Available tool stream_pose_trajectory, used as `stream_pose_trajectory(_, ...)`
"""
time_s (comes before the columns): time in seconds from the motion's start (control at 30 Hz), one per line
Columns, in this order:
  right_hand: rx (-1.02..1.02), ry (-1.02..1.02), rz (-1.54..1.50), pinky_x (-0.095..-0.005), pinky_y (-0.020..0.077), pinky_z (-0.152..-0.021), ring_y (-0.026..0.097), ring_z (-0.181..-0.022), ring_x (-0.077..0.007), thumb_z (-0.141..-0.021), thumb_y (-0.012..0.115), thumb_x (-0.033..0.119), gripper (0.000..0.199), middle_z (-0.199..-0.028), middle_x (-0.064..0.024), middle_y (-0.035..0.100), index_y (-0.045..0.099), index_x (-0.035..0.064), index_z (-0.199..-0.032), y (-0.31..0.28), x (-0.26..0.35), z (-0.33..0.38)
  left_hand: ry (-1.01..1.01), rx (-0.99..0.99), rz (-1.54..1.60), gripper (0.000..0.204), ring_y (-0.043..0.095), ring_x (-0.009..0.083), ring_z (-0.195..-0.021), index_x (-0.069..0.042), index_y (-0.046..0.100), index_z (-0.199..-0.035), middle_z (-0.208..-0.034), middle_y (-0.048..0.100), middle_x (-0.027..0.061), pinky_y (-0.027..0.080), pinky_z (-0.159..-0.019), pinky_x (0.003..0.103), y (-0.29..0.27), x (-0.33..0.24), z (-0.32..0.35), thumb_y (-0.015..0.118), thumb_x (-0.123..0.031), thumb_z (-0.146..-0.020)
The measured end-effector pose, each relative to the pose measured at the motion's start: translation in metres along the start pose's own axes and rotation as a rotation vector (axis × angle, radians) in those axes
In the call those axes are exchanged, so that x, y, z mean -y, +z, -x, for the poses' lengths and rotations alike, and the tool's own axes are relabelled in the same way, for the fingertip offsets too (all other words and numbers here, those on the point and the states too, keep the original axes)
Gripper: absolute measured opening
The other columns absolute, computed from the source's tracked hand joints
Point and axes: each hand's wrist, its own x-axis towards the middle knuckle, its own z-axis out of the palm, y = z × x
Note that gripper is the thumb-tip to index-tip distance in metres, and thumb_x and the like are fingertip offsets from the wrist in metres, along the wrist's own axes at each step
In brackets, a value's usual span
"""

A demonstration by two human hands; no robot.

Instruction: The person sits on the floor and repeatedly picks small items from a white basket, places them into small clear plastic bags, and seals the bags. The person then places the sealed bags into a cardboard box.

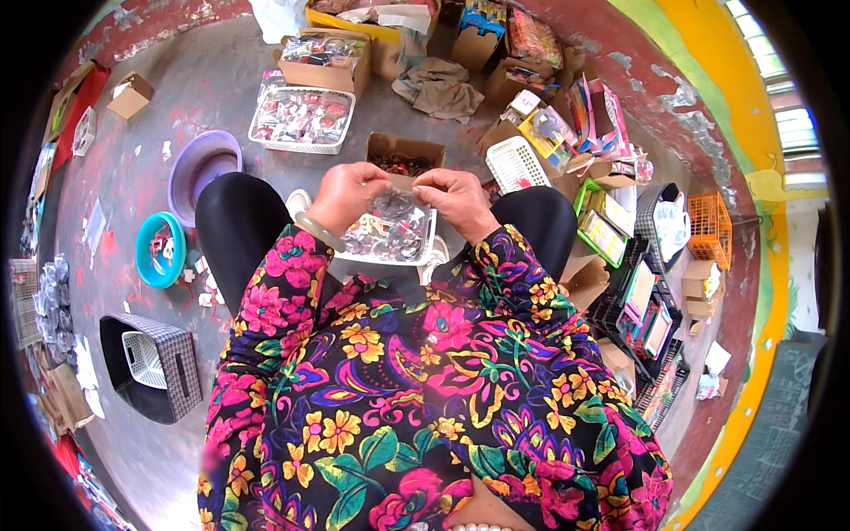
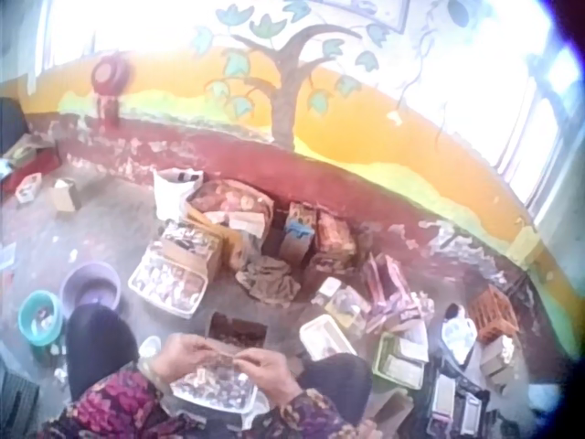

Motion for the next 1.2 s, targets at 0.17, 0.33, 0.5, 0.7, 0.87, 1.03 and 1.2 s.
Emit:
stream_pose_trajectory(0.17,0.053,0.114,0.215,-0.0250,0.0442,-0.056,0.057,-0.057,-0.0122,-0.073,0.056,0.010,0.016,-0.063,-0.0068,0.060,0.063,-0.0013,-0.082,0.009,-0.027,-0.009,-0.015,-0.321,0.440,0.015,0.051,0.0039,-0.066,0.002,0.064,-0.087,-0.072,0.061,-0.0008,0.041,-0.059,0.019,-0.028,-0.002,-0.003,0.061,-0.011,-0.081)
stream_pose_trajectory(0.33,0.166,0.151,0.319,-0.0288,0.0459,-0.060,0.059,-0.064,-0.0165,-0.072,0.057,0.011,0.021,-0.072,-0.0094,0.063,0.064,0.0017,-0.089,0.043,-0.076,-0.021,-0.166,-0.302,0.643,0.016,0.058,0.0058,-0.077,-0.005,0.063,-0.093,-0.085,0.066,0.0025,0.038,-0.062,0.019,-0.043,-0.006,0.007,0.060,-0.017,-0.082)
stream_pose_trajectory(0.5,0.190,0.379,0.054,-0.0300,0.0465,-0.064,0.061,-0.068,-0.0208,-0.069,0.059,0.013,0.027,-0.077,-0.0117,0.063,0.062,0.0026,-0.094,0.065,-0.115,-0.031,-0.186,-0.266,0.650,0.017,0.059,0.0068,-0.080,-0.005,0.063,-0.093,-0.087,0.066,0.0035,0.038,-0.063,0.020,-0.040,-0.002,0.009,0.059,-0.018,-0.082)
stream_pose_trajectory(0.7,-0.010,0.176,0.608,-0.0361,0.0463,-0.071,0.060,-0.079,-0.0301,-0.068,0.054,0.019,0.027,-0.083,-0.0152,0.063,0.064,0.0072,-0.090,0.044,-0.143,-0.042,-0.203,-0.253,0.638,0.018,0.059,0.0075,-0.083,-0.005,0.063,-0.095,-0.088,0.065,0.0040,0.037,-0.063,0.020,-0.034,-0.002,0.007,0.059,-0.017,-0.082)
stream_pose_trajectory(0.87,-0.023,0.009,0.359,-0.0366,0.0471,-0.069,0.060,-0.076,-0.0309,-0.071,0.053,0.017,0.022,-0.083,-0.0158,0.062,0.063,0.0053,-0.087,0.026,-0.040,-0.019,-0.222,-0.199,0.628,0.018,0.058,0.0069,-0.078,-0.003,0.063,-0.094,-0.087,0.065,0.0037,0.038,-0.062,0.019,-0.024,-0.014,0.005,0.058,-0.016,-0.083)
stream_pose_trajectory(1.03,-0.165,-0.431,0.382,-0.0302,0.0476,-0.068,0.060,-0.077,-0.0238,-0.078,0.056,0.010,0.016,-0.082,-0.0108,0.061,0.062,0.0035,-0.092,-0.033,0.052,0.045,-0.256,-0.161,0.693,0.015,0.061,0.0102,-0.087,-0.005,0.062,-0.094,-0.090,0.065,0.0042,0.039,-0.059,0.019,-0.019,-0.007,0.004,0.060,-0.014,-0.082)
stream_pose_trajectory(1.2,-0.639,-0.194,0.380,-0.0241,0.0462,-0.070,0.059,-0.078,-0.0112,-0.079,0.058,0.007,0.015,-0.082,-0.0074,0.063,0.063,0.0005,-0.092,-0.179,0.016,0.117,-0.276,-0.115,0.664,0.015,0.061,0.0104,-0.086,-0.005,0.061,-0.095,-0.092,0.065,0.0052,0.040,-0.059,0.018,-0.017,-0.009,0.004,0.059,-0.013,-0.083)
